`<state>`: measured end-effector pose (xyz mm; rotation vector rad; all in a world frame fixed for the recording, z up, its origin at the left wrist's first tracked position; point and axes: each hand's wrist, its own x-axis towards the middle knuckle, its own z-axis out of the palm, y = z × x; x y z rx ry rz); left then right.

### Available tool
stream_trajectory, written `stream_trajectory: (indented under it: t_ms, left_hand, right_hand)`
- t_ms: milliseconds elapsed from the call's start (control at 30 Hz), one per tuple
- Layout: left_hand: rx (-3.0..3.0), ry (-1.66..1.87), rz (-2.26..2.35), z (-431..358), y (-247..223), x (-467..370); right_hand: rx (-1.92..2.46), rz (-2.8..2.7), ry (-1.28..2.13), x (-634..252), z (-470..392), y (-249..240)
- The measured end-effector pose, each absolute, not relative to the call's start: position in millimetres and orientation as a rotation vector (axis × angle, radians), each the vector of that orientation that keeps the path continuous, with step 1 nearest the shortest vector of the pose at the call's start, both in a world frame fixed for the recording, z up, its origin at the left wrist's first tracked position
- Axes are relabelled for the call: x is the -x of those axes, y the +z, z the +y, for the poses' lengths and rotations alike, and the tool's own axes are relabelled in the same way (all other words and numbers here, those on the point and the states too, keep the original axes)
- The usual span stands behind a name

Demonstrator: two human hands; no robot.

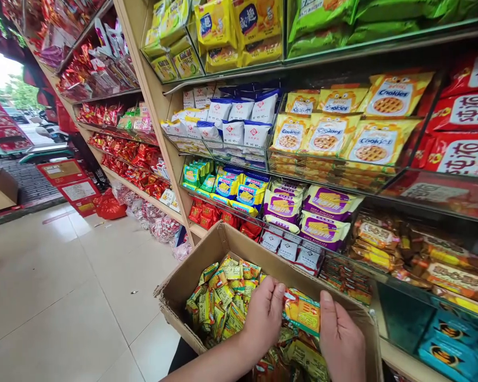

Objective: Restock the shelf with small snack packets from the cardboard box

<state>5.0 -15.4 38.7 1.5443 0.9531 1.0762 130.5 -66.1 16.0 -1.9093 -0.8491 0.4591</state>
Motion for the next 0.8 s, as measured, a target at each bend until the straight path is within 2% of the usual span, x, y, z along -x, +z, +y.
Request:
stream_trajectory:
  t_ms: [300,467,800]
  left_hand:
    - [-1.388,1.032,0.854,-14,42,-8]
    - [-1.37,1.025,0.871,-12,39,-9]
    - [-1.091,0.844,0.9,-17,50,-10]
  right_hand:
    - [1.455,-0.565,0.833,-125,-65,3]
    - [1.44,-0.54,0.953,-125,-67,9]
    - [1.398,-0.521,0.93,-125,-67,8]
